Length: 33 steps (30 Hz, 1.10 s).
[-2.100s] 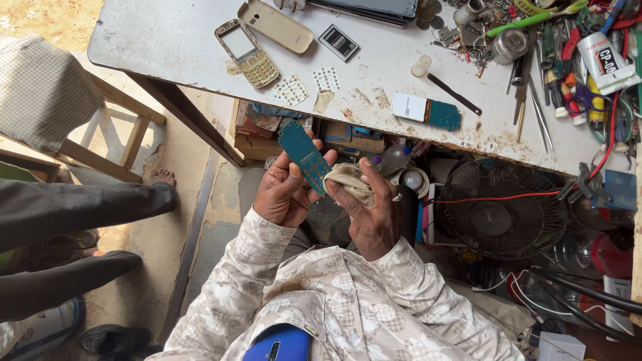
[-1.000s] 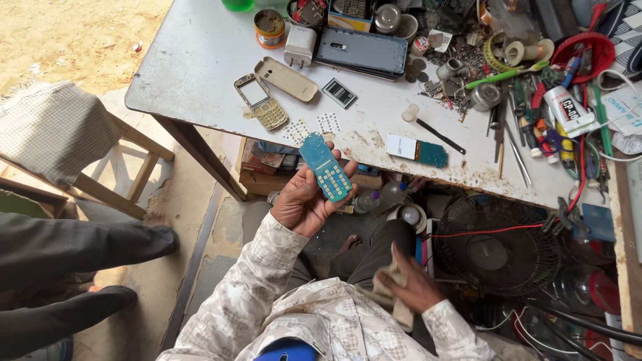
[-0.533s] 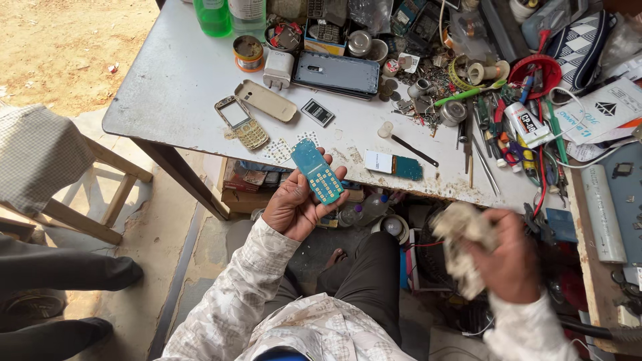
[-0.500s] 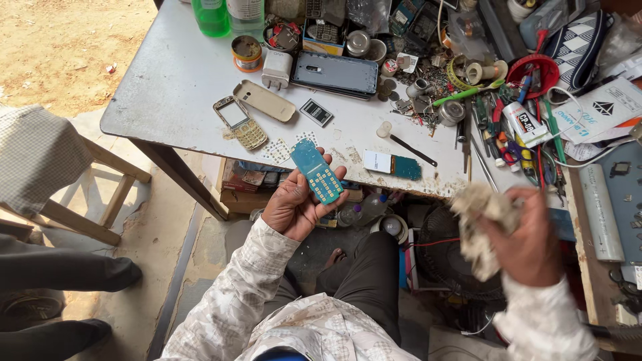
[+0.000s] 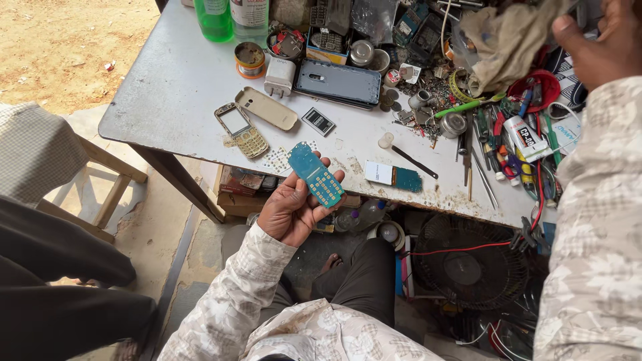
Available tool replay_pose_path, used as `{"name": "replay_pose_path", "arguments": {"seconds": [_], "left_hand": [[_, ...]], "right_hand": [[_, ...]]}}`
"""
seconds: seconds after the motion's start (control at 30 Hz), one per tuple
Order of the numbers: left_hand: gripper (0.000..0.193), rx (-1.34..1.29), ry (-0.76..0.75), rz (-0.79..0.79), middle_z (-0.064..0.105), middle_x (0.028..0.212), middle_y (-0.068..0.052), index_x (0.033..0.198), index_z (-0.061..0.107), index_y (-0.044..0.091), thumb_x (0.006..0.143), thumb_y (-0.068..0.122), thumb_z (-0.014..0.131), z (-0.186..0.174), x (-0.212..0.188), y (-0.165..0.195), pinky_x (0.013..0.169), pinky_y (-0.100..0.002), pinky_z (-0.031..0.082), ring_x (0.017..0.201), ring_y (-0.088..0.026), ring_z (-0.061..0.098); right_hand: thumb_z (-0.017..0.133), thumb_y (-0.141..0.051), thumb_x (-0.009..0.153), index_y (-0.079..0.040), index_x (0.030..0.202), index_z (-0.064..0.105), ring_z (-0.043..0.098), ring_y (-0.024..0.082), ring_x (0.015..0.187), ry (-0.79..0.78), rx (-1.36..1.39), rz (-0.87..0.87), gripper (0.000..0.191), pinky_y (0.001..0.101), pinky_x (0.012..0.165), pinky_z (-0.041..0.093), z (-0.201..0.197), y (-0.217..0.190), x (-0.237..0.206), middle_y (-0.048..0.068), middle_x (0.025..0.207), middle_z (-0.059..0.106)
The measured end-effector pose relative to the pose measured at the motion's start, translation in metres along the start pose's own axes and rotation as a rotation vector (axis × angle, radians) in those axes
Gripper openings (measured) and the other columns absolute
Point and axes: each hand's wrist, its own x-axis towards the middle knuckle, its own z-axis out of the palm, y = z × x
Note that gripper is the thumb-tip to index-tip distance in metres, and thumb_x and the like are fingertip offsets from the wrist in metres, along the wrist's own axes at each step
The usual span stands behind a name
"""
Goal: The person cleans a small green circuit board with a cloth, then uses a soldering iron and solder wire to work on the board's contacts. They repeatedly inspect the board and apply solder to specific points.
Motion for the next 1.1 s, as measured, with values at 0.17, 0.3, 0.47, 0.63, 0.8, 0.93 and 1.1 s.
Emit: {"name": "replay_pose_path", "arguments": {"seconds": [0.17, 0.3, 0.47, 0.63, 0.8, 0.93, 1.1], "left_hand": [[0.043, 0.335, 0.154, -0.003, 0.061, 0.137, -0.02, 0.148, 0.044, -0.003, 0.107, 0.01, 0.047, 0.02, 0.009, 0.034, 0.106, -0.055, 0.057, 0.132, -0.04, 0.059], [0.048, 1.312, 0.069, 0.285, 0.068, 0.125, -0.016, 0.155, 0.047, 0.004, 0.108, 0.008, 0.052, 0.036, 0.037, 0.078, 0.096, -0.036, 0.06, 0.107, -0.024, 0.07], [0.043, 2.265, -0.004, 0.139, 0.075, 0.1, -0.008, 0.134, 0.064, 0.019, 0.094, 0.003, 0.06, 0.048, 0.072, 0.081, 0.088, -0.048, 0.049, 0.097, -0.033, 0.065], [0.04, 2.531, -0.098, -0.046, 0.074, 0.108, -0.005, 0.123, 0.072, 0.022, 0.088, 0.003, 0.064, 0.041, 0.101, 0.059, 0.09, -0.051, 0.041, 0.105, -0.031, 0.061], [0.039, 2.633, -0.161, 0.143, 0.069, 0.122, -0.007, 0.127, 0.072, 0.022, 0.09, 0.009, 0.067, 0.03, 0.103, 0.059, 0.091, -0.052, 0.042, 0.107, -0.033, 0.061], [0.041, 2.626, -0.25, 0.295, 0.068, 0.123, -0.007, 0.13, 0.072, 0.019, 0.089, 0.013, 0.071, 0.034, 0.101, 0.055, 0.096, -0.052, 0.044, 0.111, -0.034, 0.059], [0.055, 2.406, -0.426, 0.299, 0.065, 0.128, -0.014, 0.141, 0.064, 0.014, 0.088, 0.019, 0.075, 0.052, 0.091, 0.032, 0.098, -0.052, 0.047, 0.115, -0.037, 0.056]], "right_hand": [[0.069, -0.014, 0.107, 0.005, 0.142, 0.052, 0.062, 0.021, 0.124, 0.115, 0.045, 0.121, 0.043, 0.0339, 0.103, 0.054, 0.016, -0.026, -0.063, 0.014, 0.138, 0.06], [0.062, -0.017, 0.108, 0.004, 0.136, 0.058, 0.069, 0.021, 0.112, 0.05, 0.351, 0.322, 0.035, 0.0299, 0.083, 0.058, 0.037, -0.049, -0.178, 0.015, 0.134, 0.067], [0.066, -0.021, 0.096, -0.004, 0.142, 0.055, 0.074, 0.02, 0.1, -0.294, 0.587, 0.621, 0.05, 0.0359, 0.089, 0.062, 0.123, -0.051, -0.304, 0.014, 0.125, 0.074], [0.066, -0.025, 0.098, -0.003, 0.142, 0.058, 0.071, 0.017, 0.109, -0.288, 0.687, 0.789, 0.05, 0.0346, 0.092, 0.06, 0.174, -0.039, -0.377, 0.012, 0.126, 0.072], [0.065, -0.029, 0.098, -0.004, 0.14, 0.06, 0.07, 0.015, 0.101, -0.243, 0.616, 0.839, 0.049, 0.0314, 0.088, 0.058, 0.168, -0.026, -0.394, 0.011, 0.125, 0.073], [0.067, -0.027, 0.102, 0.002, 0.115, 0.076, 0.073, 0.016, 0.101, -0.116, 0.504, 0.685, 0.033, 0.0319, 0.086, 0.06, 0.159, -0.019, -0.391, 0.012, 0.125, 0.073], [0.077, -0.02, 0.1, 0.002, 0.107, 0.065, 0.066, 0.014, 0.097, 0.218, 0.621, 0.648, 0.026, 0.0306, 0.087, 0.056, 0.154, -0.012, -0.385, 0.01, 0.121, 0.068]]}}
